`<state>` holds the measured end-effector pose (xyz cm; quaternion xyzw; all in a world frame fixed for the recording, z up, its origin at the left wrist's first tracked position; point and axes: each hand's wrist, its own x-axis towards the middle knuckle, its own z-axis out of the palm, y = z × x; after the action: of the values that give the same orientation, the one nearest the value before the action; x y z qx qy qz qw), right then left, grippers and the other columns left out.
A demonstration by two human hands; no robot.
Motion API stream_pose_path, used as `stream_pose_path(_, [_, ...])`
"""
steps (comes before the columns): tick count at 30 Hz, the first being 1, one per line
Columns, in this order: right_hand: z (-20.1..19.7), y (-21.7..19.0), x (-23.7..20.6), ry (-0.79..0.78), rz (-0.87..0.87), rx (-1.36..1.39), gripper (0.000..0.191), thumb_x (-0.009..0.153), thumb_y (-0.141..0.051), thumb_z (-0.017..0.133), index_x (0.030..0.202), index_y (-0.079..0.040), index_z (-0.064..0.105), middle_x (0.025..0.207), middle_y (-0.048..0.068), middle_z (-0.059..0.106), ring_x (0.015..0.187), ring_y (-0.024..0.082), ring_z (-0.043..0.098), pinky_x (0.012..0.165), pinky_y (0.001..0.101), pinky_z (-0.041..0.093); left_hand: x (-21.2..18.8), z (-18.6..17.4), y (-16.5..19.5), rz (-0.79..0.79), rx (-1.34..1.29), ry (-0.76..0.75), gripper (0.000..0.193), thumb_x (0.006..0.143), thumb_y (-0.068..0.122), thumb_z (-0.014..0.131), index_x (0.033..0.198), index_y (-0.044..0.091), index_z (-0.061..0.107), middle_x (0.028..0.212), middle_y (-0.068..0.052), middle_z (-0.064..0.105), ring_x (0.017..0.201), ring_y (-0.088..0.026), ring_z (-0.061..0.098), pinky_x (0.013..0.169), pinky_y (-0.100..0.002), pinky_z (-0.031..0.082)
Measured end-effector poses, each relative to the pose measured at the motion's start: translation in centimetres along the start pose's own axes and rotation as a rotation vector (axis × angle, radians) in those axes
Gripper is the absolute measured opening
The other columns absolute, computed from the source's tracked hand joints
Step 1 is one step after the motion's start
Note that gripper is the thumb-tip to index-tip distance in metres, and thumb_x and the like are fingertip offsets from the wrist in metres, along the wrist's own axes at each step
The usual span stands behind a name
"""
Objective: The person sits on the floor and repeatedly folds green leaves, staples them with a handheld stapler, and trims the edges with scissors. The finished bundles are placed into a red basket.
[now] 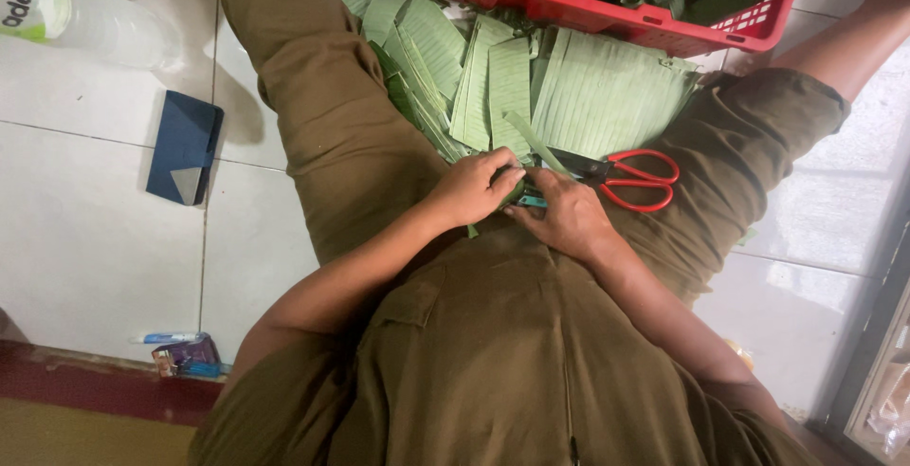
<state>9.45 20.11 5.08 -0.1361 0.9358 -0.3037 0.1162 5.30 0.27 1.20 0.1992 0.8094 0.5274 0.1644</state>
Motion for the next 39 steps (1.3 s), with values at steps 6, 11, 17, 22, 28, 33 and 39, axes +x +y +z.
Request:
stream_pose_path(6, [1.8,1.4,-0.4,0.04,-0.055,-0.104,0.047,0.082,-0.037,0.083,0.104,-0.002,0.061,0.081,0.02,0.07,0.075,0.039,0.07,0.064,0.0485,0.055,-0.3,-0.3,0.5,0.019,0.061,-0.026,0.025,0.1,0.032,0.061,0.1,0.007,0.062,0.085,-0.016,0.07,0.079,-0.039,0.067,0.068,-0.048,0.051])
stream_pose_path(11, [3.6,2.7,-0.4,0.068,-0.094,-0.107,0.043,0.086,-0.034,0.082,0.096,-0.001,0.057,0.075,0.02,0.067,0.073,0.04,0.068,0.062,0.0497,0.054,-0.4,0.0,-0.3,0.025,0.13,-0.043,0.025,0.101,0.031,0.06,0.097,0.007,0.06,0.081,-0.018,0.068,0.08,-0.041,0.066,0.067,-0.051,0.049])
stream_pose_path(17, [4.6,2.9,0.4,0.047,-0.084,-0.064,0.038,0.085,-0.031,0.08,0.098,-0.003,0.058,0.081,0.02,0.069,0.077,0.042,0.068,0.064,0.0521,0.054,-0.2,0.7,-2.7,-0.028,0.132,-0.054,0.025,0.101,0.031,0.058,0.101,0.007,0.057,0.082,-0.018,0.069,0.08,-0.043,0.065,0.067,-0.052,0.048])
stream_pose_path(22, [4.3,3.5,0.5,0.102,-0.026,0.215,0.045,0.087,-0.029,0.078,0.118,0.0,0.062,0.089,0.022,0.071,0.078,0.036,0.07,0.07,0.0448,0.055,1.8,-0.3,-4.4,-0.216,-0.06,-0.165,0.03,0.106,0.039,0.055,0.11,0.01,0.062,0.093,-0.015,0.073,0.082,-0.031,0.07,0.07,-0.043,0.056])
stream_pose_path(28, [5.5,5.1,1.1,0.169,0.262,0.443,0.036,0.095,-0.03,0.072,0.116,-0.002,0.064,0.088,0.016,0.075,0.079,0.023,0.072,0.075,0.0357,0.056,6.5,-4.8,-4.0,-0.656,-0.678,-0.262,0.044,0.099,0.04,0.054,0.135,0.017,0.044,0.11,-0.015,0.064,0.071,-0.022,0.068,0.052,-0.036,0.056])
stream_pose_path(33, [6.9,4.7,1.5,0.128,0.268,0.424,0.038,0.093,-0.032,0.073,0.114,-0.002,0.066,0.088,0.017,0.074,0.077,0.024,0.071,0.074,0.0359,0.057,15.8,-6.2,-3.3,-0.517,-0.69,-0.052,0.055,0.102,0.035,0.059,0.143,0.005,0.039,0.118,-0.015,0.063,0.077,-0.025,0.071,0.055,-0.039,0.061])
stream_pose_path(39, [7.2,3.7,1.6,0.105,0.267,0.43,0.041,0.092,-0.033,0.074,0.114,-0.001,0.064,0.087,0.018,0.073,0.077,0.025,0.071,0.075,0.0378,0.057,30.5,-7.4,-1.2,-0.182,-0.772,0.387,0.041,0.102,0.028,0.059,0.134,0.007,0.046,0.113,-0.006,0.063,0.084,-0.016,0.068,0.062,-0.034,0.062])
